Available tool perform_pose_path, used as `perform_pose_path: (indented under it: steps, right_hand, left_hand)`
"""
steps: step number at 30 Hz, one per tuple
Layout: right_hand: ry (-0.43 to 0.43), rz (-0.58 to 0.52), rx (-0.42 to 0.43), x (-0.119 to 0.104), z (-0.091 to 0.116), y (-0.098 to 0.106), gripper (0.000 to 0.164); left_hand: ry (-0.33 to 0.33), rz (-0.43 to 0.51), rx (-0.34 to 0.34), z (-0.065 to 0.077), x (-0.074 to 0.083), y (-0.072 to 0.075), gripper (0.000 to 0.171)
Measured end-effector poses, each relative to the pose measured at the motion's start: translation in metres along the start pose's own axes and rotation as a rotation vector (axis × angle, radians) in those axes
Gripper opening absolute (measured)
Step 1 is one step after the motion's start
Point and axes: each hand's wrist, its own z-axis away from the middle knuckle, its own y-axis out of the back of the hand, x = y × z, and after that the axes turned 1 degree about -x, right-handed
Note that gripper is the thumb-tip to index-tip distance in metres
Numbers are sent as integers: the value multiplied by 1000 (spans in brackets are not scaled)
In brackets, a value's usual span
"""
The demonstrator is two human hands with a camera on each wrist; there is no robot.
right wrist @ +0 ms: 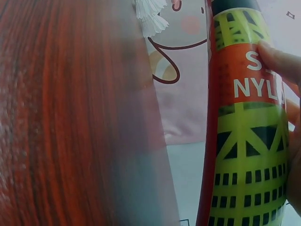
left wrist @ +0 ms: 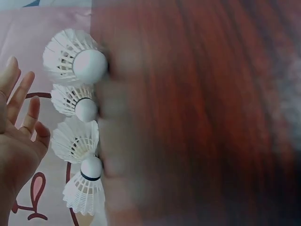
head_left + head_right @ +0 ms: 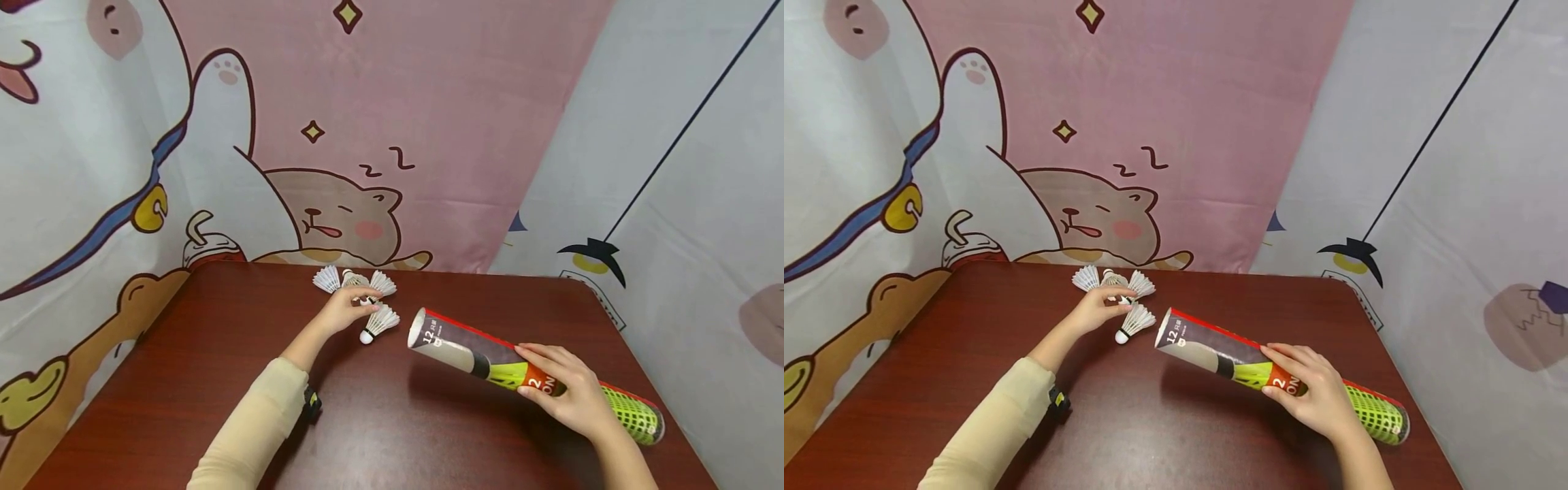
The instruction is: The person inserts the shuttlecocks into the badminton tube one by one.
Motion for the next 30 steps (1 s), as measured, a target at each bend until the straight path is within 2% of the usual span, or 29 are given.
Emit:
perform_pose_path:
  steps: [4,9,12,21,30]
  right_hand:
    - [-27,-5,-20,-1,0,0,71]
    - [1,-10,-8,-1,-2,-1,71]
    - [24,-2,6,-1,-3,-1,71]
    - [13,18,0,-1,-1,0,71]
    - [-46,25,-41,-3,0,2,69]
  left_hand:
    - [16,-20,-40,-3,-4,-1,30]
    - [4,-22,-70,-4,-12,-3,28]
    - [9,-22,-65,-3,-17,-4,27]
    - [20,-75,-31,2,-25,-1,23]
    - [32,-106,-13,10,-25,7,17]
